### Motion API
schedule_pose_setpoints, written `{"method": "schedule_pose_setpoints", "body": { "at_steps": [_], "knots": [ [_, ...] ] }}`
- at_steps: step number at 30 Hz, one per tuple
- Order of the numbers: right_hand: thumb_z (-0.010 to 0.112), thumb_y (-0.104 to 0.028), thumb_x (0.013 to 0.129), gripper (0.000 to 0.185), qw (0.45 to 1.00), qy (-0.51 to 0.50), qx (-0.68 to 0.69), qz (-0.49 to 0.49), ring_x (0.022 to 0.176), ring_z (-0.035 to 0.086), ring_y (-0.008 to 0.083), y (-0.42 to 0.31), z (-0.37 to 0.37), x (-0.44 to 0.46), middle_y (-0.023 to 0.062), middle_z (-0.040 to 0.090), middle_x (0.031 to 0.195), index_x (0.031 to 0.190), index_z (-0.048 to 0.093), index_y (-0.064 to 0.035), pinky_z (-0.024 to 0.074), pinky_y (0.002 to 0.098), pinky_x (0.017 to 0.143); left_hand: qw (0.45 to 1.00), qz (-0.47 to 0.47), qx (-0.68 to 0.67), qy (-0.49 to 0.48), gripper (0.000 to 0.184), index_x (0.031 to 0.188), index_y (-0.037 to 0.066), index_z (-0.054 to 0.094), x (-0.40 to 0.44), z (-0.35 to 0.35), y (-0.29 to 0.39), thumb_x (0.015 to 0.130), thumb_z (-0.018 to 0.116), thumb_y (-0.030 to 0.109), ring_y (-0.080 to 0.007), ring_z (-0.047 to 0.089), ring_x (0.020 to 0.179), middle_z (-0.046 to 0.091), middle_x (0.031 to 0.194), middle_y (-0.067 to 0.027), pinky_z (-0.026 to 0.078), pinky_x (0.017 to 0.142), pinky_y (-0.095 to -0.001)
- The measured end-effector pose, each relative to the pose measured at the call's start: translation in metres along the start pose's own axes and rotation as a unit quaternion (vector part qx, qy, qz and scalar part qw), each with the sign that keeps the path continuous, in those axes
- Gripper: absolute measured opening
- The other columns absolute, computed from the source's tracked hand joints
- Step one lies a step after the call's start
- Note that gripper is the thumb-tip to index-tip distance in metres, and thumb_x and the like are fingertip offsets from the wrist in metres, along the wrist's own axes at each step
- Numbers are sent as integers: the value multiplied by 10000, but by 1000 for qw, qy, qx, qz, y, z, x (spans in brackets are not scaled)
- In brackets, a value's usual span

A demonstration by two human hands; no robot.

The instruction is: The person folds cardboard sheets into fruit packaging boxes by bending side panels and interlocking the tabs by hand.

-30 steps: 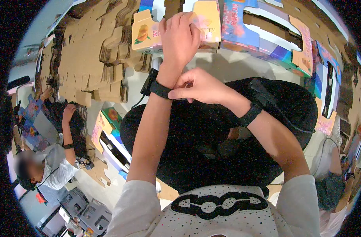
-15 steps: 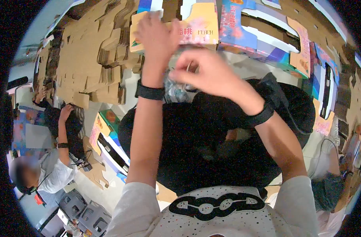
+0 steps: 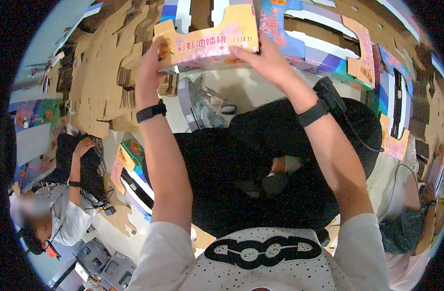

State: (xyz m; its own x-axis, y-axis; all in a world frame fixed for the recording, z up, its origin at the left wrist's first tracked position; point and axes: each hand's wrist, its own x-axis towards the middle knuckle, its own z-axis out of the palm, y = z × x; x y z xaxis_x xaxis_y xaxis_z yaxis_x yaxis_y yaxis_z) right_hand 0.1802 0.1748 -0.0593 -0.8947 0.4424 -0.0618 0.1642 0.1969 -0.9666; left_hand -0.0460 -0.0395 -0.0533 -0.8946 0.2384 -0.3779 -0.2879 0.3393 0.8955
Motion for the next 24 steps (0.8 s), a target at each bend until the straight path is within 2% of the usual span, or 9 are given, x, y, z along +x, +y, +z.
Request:
{"method": "schedule_pose_setpoints", "body": {
  "at_steps": [4,7,10,14,16,17,20,23,24],
  "knots": [
    [692,-506,924,791,992,56,96,58,1316,520,259,-16,-16,1,148,501,1433,1493,399,-41,482,437,1020,994,47,-94,-28,543,1347,25,581,-19,10,18,978,633,420,-230,643,1122,649,1256,-101,521,881,-396],
    [677,-491,931,786,969,105,204,96,1316,517,282,-17,-25,6,130,466,1440,1505,354,-62,522,478,981,972,83,-187,-112,539,1312,-22,583,-13,12,16,986,627,404,-236,641,1101,653,1231,-108,501,917,-378],
    [647,-475,939,761,971,119,186,94,1339,481,303,-22,-24,7,126,435,1449,1494,351,-48,561,481,938,961,51,-224,-153,502,1312,-6,595,-21,15,24,997,606,384,-216,634,1136,652,1256,-98,485,966,-378],
    [728,-507,841,868,968,108,204,102,1304,487,309,-15,-26,10,154,427,1425,1482,329,-78,511,496,955,973,32,-176,-146,513,1288,8,623,-29,14,26,977,621,416,-209,632,1146,661,1245,-85,484,970,-375],
    [732,-488,846,850,966,127,191,121,1218,559,317,-18,-21,9,173,507,1368,1460,361,-34,510,463,962,976,13,-160,-147,555,1262,5,637,-23,15,20,943,657,458,-214,631,1145,670,1220,-86,487,964,-377],
    [734,-478,848,841,964,137,184,131,1175,596,320,-18,-19,8,183,546,1339,1449,377,-11,509,446,965,987,24,-104,-120,559,1260,2,642,-14,18,10,944,657,462,-216,636,1139,676,1216,-90,492,952,-375],
    [740,-458,865,799,995,98,-16,0,1089,654,328,39,-14,25,216,639,1246,1377,443,79,505,400,974,994,77,80,-16,618,1241,-36,646,10,26,-14,923,670,493,-235,656,1097,691,1185,-116,506,924,-374],
    [717,-376,929,767,993,54,-97,-38,1128,622,243,37,-5,24,169,611,1308,1441,392,94,515,367,945,936,163,283,128,780,1198,-135,630,10,26,-12,858,704,564,-282,688,1003,706,1120,-173,520,908,-384],
    [698,-424,941,775,999,-2,-48,-5,1176,595,233,31,-4,20,183,593,1335,1440,413,96,476,355,995,940,151,274,139,784,1193,-138,631,7,25,-11,853,710,564,-283,692,982,707,1103,-180,522,901,-389]
  ]
}}
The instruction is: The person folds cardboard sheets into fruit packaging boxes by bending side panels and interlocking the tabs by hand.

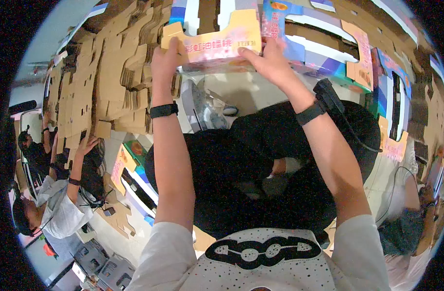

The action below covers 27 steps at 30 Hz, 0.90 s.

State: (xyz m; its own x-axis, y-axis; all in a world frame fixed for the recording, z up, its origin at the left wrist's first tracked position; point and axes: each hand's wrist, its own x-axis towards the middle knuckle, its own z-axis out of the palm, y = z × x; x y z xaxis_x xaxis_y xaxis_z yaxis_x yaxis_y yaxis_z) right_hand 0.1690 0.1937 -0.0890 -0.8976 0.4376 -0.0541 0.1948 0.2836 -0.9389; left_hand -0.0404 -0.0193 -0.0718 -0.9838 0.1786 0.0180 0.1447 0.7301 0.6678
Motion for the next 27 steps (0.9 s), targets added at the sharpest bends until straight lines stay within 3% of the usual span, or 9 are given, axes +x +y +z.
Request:
{"method": "schedule_pose_setpoints", "body": {
  "at_steps": [2,9,12,15,16,19,20,23,27],
  "knots": [
    [677,-471,941,798,998,-2,32,46,1222,562,237,-7,5,-7,179,569,1368,1462,407,70,451,369,1025,999,-33,-13,17,791,1183,-144,634,-5,-6,2,843,722,564,-283,699,940,709,1067,-195,528,887,-398],
    [642,-572,918,768,968,66,169,171,1323,474,256,-44,-2,-22,127,480,1463,1442,469,-39,438,427,1039,944,-82,-276,-163,705,1331,3,599,-7,-35,4,886,711,538,-233,634,1148,669,1236,-94,513,919,-412],
    [652,-540,922,702,959,91,233,135,1265,519,243,-43,-17,-16,125,529,1404,1382,520,-26,461,416,1017,882,-64,-406,-230,644,1402,66,557,-4,-36,9,947,659,510,-238,599,1225,632,1325,-89,506,950,-437],
    [723,-514,847,734,942,78,317,81,1101,649,275,-47,-41,-7,138,621,1218,1324,556,19,508,473,960,833,-49,-486,-261,612,1372,18,566,-14,-41,24,979,617,485,-230,631,1152,648,1288,-109,526,939,-431],
    [740,-536,832,765,947,91,298,82,1017,692,351,-54,-51,-8,165,636,1222,1333,562,14,539,489,925,831,-55,-480,-275,588,1385,53,568,-19,-44,30,999,573,498,-239,626,1187,649,1307,-93,518,978,-464],
    [656,-476,922,603,970,115,212,-11,1269,580,242,-33,-86,-4,121,614,1295,1342,596,-47,469,423,1052,799,-81,-512,-305,590,1384,64,569,-25,-40,42,980,616,492,-249,628,1201,640,1325,-95,525,987,-470],
    [680,-471,905,688,965,119,228,-45,1299,561,288,-30,-93,1,171,607,1344,1390,560,2,453,411,1074,797,-75,-514,-308,598,1386,63,565,-26,-34,42,970,636,487,-256,630,1203,634,1334,-100,534,981,-478],
    [592,-443,995,419,966,139,215,-49,882,689,186,-89,-91,-21,71,680,913,1082,653,-38,543,323,751,781,-68,-522,-336,625,1385,59,556,-35,-17,51,940,687,478,-268,645,1185,624,1343,-116,566,944,-491],
    [595,-387,1002,399,944,323,70,-9,925,688,218,-84,-110,-14,93,677,936,1129,629,-11,537,336,812,725,-64,-520,-448,680,1429,36,492,-66,-4,81,950,674,483,-313,642,1196,593,1392,-152,593,929,-475]
  ]
}}
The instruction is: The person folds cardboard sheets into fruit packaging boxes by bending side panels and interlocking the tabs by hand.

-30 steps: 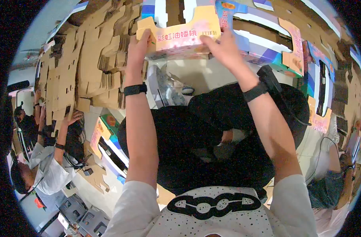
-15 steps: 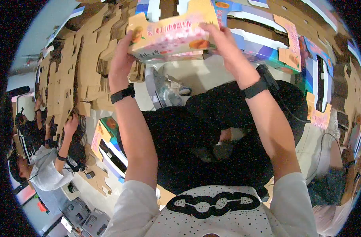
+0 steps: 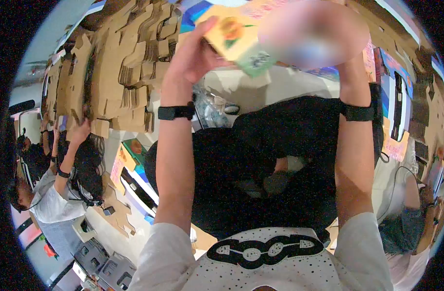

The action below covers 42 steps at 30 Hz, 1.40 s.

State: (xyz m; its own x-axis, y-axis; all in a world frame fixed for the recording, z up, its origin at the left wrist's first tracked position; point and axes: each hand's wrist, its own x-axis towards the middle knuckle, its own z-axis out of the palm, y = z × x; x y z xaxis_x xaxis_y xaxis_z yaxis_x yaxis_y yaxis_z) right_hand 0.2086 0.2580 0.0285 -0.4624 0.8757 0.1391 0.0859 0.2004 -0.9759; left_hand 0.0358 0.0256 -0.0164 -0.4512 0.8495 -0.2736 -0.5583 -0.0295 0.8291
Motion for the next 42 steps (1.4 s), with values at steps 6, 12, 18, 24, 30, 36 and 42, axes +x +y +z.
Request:
{"method": "schedule_pose_setpoints", "body": {
  "at_steps": [6,12,18,24,30,36,42],
  "knots": [
    [754,-426,855,799,877,121,-377,-273,1332,524,387,46,-29,46,262,553,1419,1438,479,45,421,415,1106,989,-44,139,-1,731,1434,71,507,11,73,-62,927,664,573,-240,601,1068,601,1271,-107,545,952,-451],
    [788,-477,822,912,898,-203,-316,-230,1366,496,416,29,3,-5,274,519,1461,1480,441,50,394,446,1136,945,-63,260,-188,569,1308,17,615,9,101,-104,952,653,460,-185,607,1011,666,1145,-78,512,883,-361],
    [878,-382,699,922,790,-158,-514,-295,1234,567,394,70,34,-19,208,622,1296,1466,467,-76,435,510,1052,915,-29,372,-152,401,1110,-24,710,18,84,-99,969,649,346,-148,615,859,700,923,-78,498,812,-297],
    [908,-254,589,951,797,-244,-399,-383,1243,563,365,47,-17,10,152,617,1342,1451,512,-181,426,523,1052,905,24,405,-124,431,1136,-5,712,21,67,-82,967,662,389,-135,596,868,689,926,-65,490,774,-288],
    [843,-74,595,960,762,-264,-508,-302,1373,482,348,36,-91,40,135,560,1453,1489,508,-182,367,434,1168,891,83,438,-92,465,1211,5,692,12,59,-66,980,648,406,-151,620,957,707,1062,-69,492,853,-290],
    [905,-271,564,1043,792,-254,-522,-190,1402,453,351,63,-66,43,170,528,1476,1504,476,-130,362,485,1174,884,93,454,62,474,1276,-12,652,-32,48,-9,986,658,363,-151,636,1056,708,1140,-82,490,919,-299],
    [918,-232,569,1091,792,-233,-546,-145,1444,396,363,78,-23,25,125,478,1524,1535,411,-200,289,671,1158,863,143,437,208,396,1292,-19,623,-132,56,53,1009,640,258,-174,667,1078,707,1186,-108,503,935,-316]
  ]
}}
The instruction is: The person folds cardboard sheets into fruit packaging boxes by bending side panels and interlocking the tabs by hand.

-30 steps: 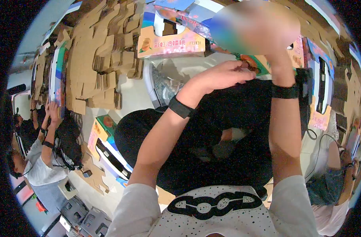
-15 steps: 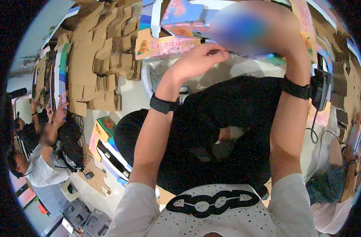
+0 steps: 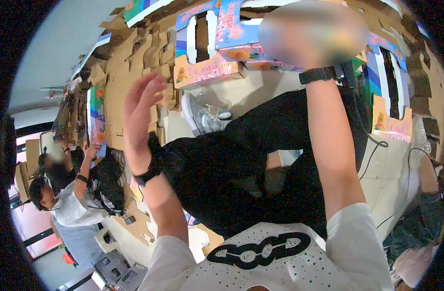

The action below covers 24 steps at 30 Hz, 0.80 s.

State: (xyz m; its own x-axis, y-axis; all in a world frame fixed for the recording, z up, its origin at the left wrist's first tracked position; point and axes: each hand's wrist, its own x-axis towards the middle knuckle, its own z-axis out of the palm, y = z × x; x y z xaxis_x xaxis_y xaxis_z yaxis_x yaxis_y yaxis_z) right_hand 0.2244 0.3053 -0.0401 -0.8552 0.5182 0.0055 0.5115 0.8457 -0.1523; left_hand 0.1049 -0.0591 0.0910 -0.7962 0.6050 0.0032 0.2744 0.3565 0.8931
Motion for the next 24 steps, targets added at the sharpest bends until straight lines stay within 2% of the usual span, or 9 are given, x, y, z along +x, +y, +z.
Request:
{"method": "schedule_pose_setpoints", "body": {
  "at_steps": [4,7,10,11,14,17,19,21,24],
  "knots": [
    [927,-212,570,1100,1000,11,3,13,1457,381,365,-11,-3,-4,115,472,1530,1539,405,-216,249,689,1181,995,-22,-76,57,356,1288,4,630,-57,-62,8,1024,605,242,-182,673,1054,703,1151,-88,540,903,-357],
    [932,-227,577,1103,1000,12,-9,26,1462,374,363,-14,-2,-3,115,464,1537,1543,399,-225,242,693,1186,974,8,-215,74,355,1291,25,623,-92,-112,19,1033,583,266,-187,644,1016,690,1131,-72,546,882,-361],
    [937,-235,579,1110,1000,11,-2,24,1462,375,364,-14,-3,-2,119,460,1542,1548,395,-225,251,704,1173,974,18,-215,75,301,1248,53,630,-114,-144,43,1043,575,267,-170,621,1029,664,1132,-57,535,881,-342],
    [938,-241,580,1111,1000,11,-2,22,1462,375,365,-14,-2,-2,120,460,1542,1548,394,-228,255,709,1167,974,21,-203,96,282,1259,21,571,-120,-150,51,1039,566,198,-173,620,1013,632,1101,-82,567,844,-350],
    [941,-259,582,1113,1000,9,-8,24,1461,378,365,-12,1,1,122,458,1544,1550,392,-237,266,721,1150,987,19,-146,65,248,1162,57,621,-124,-176,67,1046,583,272,-163,606,990,618,1043,-38,501,904,-331],
    [940,-274,584,1112,1000,12,-21,19,1459,383,364,-9,10,9,121,455,1548,1551,391,-250,276,728,1138,983,-6,-169,69,271,1199,43,619,-106,-205,67,1048,582,264,-165,608,987,626,1057,-41,495,903,-339],
    [938,-281,586,1108,999,31,-28,5,1457,386,364,1,27,17,116,452,1551,1550,392,-261,278,733,1133,992,35,-77,93,309,1236,11,612,-75,-222,54,1047,585,254,-175,618,940,636,1048,-46,509,859,-325],
    [936,-282,585,1112,999,30,-23,9,1461,383,361,0,26,19,105,451,1554,1553,389,-271,276,745,1126,985,38,-6,168,298,1214,13,657,-35,-208,43,1015,634,233,-160,635,870,678,1015,-55,518,791,-301],
    [928,-298,586,1123,999,19,-17,19,1468,373,356,-4,17,13,88,441,1566,1563,375,-290,269,767,1113,966,41,246,63,317,1194,7,684,21,-219,3,993,651,251,-130,630,788,700,934,-38,513,717,-280]
  ]
}}
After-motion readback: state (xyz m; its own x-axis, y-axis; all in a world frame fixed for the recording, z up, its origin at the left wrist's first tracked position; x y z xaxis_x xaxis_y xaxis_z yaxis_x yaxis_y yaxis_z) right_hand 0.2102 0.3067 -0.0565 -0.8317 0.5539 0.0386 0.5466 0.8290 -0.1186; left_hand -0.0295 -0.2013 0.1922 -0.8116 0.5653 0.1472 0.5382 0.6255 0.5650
